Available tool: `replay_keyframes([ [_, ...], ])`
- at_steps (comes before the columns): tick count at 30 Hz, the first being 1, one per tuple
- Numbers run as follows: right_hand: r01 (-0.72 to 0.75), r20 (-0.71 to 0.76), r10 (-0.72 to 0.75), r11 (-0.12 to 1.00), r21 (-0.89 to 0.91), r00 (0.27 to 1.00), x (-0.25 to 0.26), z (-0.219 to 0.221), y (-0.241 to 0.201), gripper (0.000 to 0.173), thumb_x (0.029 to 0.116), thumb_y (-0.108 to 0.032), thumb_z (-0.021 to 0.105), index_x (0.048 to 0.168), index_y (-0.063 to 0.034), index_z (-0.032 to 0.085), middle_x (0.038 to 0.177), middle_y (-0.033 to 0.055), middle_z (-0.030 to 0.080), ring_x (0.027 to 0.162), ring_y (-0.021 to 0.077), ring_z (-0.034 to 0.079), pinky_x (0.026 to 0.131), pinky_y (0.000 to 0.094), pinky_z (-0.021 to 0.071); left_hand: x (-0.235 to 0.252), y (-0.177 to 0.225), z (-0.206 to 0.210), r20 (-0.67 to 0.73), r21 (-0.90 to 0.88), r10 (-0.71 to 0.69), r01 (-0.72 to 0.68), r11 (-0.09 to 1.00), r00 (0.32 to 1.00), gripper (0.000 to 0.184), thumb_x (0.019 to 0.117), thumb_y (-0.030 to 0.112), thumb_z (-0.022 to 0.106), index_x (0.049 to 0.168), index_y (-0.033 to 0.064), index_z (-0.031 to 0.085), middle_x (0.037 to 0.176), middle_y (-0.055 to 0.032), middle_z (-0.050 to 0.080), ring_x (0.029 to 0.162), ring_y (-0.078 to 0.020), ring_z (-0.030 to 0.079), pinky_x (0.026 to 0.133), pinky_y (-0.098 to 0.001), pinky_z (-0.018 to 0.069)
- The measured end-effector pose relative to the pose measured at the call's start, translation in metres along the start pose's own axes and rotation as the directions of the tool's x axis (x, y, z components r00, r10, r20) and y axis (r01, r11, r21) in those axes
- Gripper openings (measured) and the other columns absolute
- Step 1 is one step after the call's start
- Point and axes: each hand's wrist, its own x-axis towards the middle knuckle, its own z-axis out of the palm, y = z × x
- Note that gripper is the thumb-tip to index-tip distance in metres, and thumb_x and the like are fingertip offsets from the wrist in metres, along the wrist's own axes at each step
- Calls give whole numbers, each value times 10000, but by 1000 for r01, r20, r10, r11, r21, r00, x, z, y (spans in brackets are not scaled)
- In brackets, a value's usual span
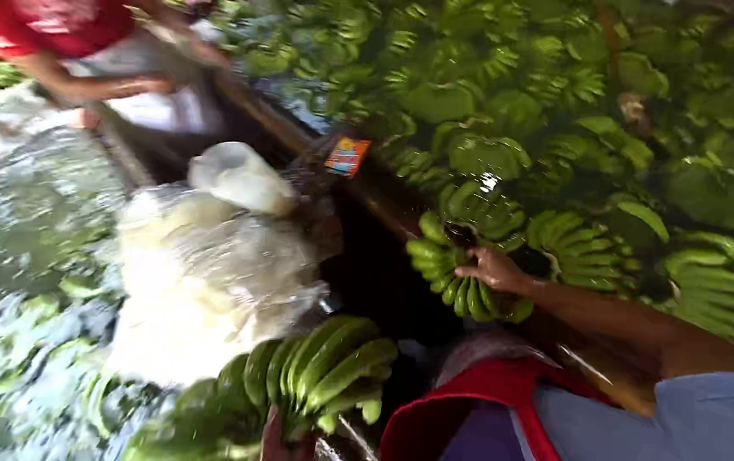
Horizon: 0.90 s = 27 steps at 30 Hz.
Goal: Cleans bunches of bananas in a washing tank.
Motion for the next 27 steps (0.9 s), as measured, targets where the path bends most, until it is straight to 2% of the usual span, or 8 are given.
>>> replay_keyframes([
  [3, -223, -245, 266, 956, 188, 932, -28, -71, 86, 415, 931, -289, 771, 1105, 76, 677, 1017, 245, 670, 959, 347, 642, 907, 553, 510, 13, -21, 102, 333, -33, 36, -27, 999, 942, 226, 1094, 307, 424, 1118, 162, 595, 802, 74, 693, 634, -30, 665, 510, -236, 562],
  [7, -375, -425, 577, 799, 471, 697, -68, -137, 178, 434, 926, -286, 778, 1150, 71, 673, 1057, 261, 684, 992, 384, 661, 920, 581, 515, -42, -12, 265, 570, 79, -99, 66, 995, 816, 223, 1095, 298, 416, 1106, 143, 577, 763, 33, 658, 563, -54, 613, 471, -238, 527],
  [13, -151, -534, 769, 609, 779, 351, -100, -148, 332, 441, 891, -281, 803, 1141, 56, 668, 982, 177, 714, 794, 252, 722, 755, 440, 626, -114, -34, 440, 618, 387, -347, 111, 915, 705, 232, 1066, 318, 503, 1119, 96, 542, 745, -7, 532, 572, -107, 539, 540, -277, 523],
  [16, 29, -442, 860, 451, 892, 256, -101, -151, 353, 384, 967, -176, 717, 1213, 89, 588, 1017, 177, 675, 776, 222, 714, 699, 378, 629, -126, -71, 501, 625, 481, -435, 119, 869, 648, 296, 1076, 320, 477, 1228, 69, 520, 829, -37, 525, 637, -128, 531, 588, -286, 509],
  [18, 25, -401, 881, 408, 913, 252, -98, -161, 344, 305, 1021, -150, 622, 1254, 44, 580, 1039, 146, 704, 745, 176, 686, 611, 320, 551, -125, -100, 535, 609, 520, -483, 143, 842, 629, 355, 1092, 321, 452, 1313, 46, 487, 897, -77, 544, 678, -149, 540, 611, -297, 511],
  [22, -10, -519, 783, 556, 831, 343, -90, -185, 332, 332, 1073, -189, 530, 1355, -14, 522, 1041, 85, 753, 639, 109, 657, 527, 262, 508, -94, -143, 573, 644, 573, -538, 123, 810, 544, 432, 1121, 335, 375, 1381, -3, 443, 1005, -130, 610, 776, -185, 598, 729, -358, 542],
  [24, 28, -567, 732, 603, 797, 377, -76, -193, 325, 383, 1081, -245, 527, 1384, -16, 474, 950, 70, 732, 553, 90, 594, 491, 252, 499, -82, -134, 572, 710, 591, -509, -20, 806, 487, 423, 1122, 335, 371, 1314, -22, 491, 931, -115, 656, 739, -183, 641, 740, -372, 572],
  [27, 40, -577, 634, 655, 755, 515, -41, -192, 307, 440, 1089, -292, 495, 1428, -24, 408, 890, 45, 661, 542, 68, 527, 497, 241, 463, -48, -95, 540, 821, 537, -424, -263, 802, 383, 464, 1123, 325, 367, 1465, 31, 477, 1151, -146, 719, 884, -217, 721, 807, -381, 594],
])
